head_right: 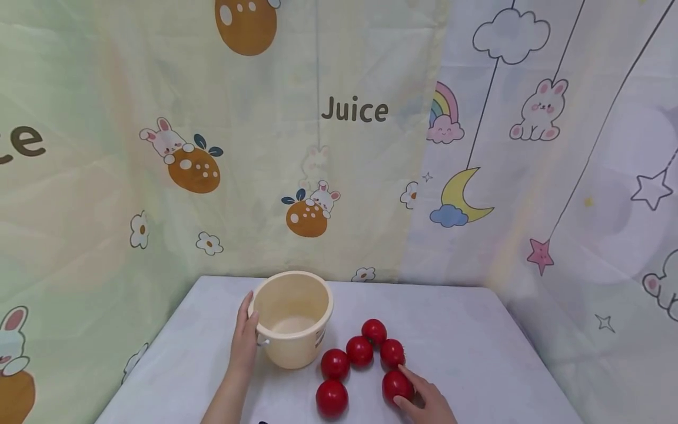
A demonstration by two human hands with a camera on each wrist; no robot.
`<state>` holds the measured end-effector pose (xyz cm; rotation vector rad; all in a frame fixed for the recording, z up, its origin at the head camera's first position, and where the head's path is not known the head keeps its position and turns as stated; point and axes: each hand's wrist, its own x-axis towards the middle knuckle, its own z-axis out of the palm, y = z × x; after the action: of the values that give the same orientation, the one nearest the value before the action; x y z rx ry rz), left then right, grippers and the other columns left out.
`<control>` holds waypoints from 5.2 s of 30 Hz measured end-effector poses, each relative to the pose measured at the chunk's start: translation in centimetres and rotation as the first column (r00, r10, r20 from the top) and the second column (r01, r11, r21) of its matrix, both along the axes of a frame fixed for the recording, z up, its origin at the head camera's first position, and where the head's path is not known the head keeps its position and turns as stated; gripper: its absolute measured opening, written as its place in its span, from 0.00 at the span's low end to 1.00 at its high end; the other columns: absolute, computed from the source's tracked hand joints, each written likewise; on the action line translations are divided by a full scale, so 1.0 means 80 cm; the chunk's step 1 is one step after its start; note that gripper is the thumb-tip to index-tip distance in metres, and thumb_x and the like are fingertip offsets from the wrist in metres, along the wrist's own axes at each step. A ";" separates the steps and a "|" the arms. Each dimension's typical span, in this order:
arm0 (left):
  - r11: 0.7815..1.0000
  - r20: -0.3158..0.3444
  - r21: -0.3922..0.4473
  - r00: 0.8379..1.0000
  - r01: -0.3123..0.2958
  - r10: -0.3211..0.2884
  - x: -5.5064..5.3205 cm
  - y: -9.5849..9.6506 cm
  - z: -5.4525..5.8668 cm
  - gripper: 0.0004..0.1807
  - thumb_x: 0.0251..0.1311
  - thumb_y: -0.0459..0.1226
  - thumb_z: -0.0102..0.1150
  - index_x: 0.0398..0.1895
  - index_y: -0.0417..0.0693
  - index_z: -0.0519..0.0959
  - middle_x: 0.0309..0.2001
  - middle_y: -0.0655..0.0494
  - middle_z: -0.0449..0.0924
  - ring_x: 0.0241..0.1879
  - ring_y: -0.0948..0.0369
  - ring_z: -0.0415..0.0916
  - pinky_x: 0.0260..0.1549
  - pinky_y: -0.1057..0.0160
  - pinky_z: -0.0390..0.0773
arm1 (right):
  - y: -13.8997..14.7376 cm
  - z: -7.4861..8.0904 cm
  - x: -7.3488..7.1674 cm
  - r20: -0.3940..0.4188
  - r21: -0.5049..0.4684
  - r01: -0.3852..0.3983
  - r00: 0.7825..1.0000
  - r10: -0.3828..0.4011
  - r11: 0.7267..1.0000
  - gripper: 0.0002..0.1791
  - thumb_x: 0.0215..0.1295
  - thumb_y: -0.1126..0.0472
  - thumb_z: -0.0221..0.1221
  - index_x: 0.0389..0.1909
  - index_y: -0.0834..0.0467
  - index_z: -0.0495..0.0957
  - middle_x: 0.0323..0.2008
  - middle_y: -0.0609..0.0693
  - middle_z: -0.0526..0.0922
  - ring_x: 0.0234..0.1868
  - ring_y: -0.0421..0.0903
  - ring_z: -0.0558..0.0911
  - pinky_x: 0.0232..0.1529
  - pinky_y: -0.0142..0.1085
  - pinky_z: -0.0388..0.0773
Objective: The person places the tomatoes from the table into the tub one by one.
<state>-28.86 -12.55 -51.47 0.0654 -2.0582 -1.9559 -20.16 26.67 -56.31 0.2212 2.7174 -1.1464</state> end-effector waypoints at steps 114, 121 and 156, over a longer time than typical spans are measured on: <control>0.985 0.040 -0.099 0.988 -0.143 0.148 -0.003 0.021 -0.011 0.20 0.65 0.59 0.32 0.61 0.86 0.56 0.66 0.61 0.62 0.63 0.49 0.64 0.51 0.37 0.69 | -0.284 0.214 -0.249 0.454 -0.165 -0.639 0.627 0.633 0.751 0.19 0.49 0.52 0.66 0.45 0.41 0.81 0.41 0.51 0.80 0.27 0.47 0.73 0.29 0.35 0.77; 0.982 0.004 -0.101 0.987 -0.157 0.158 -0.005 0.020 -0.010 0.20 0.66 0.57 0.33 0.61 0.85 0.57 0.64 0.61 0.64 0.60 0.51 0.67 0.53 0.37 0.67 | -0.290 0.205 -0.253 0.468 -0.137 -0.636 0.635 0.615 0.760 0.16 0.52 0.57 0.64 0.44 0.46 0.81 0.42 0.53 0.84 0.23 0.48 0.73 0.29 0.36 0.78; 0.982 -0.043 -0.096 0.986 -0.165 0.161 -0.003 0.015 -0.006 0.20 0.66 0.58 0.30 0.61 0.85 0.57 0.64 0.66 0.65 0.60 0.54 0.68 0.56 0.43 0.68 | -0.159 0.237 -0.195 -0.139 -0.089 -0.605 0.794 0.592 0.791 0.24 0.58 0.39 0.55 0.57 0.32 0.68 0.55 0.44 0.76 0.24 0.57 0.78 0.28 0.43 0.79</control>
<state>-29.12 -11.33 -51.94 0.1717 -2.0546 -1.7443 -35.76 13.97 -37.37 -0.6988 2.4708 -1.1349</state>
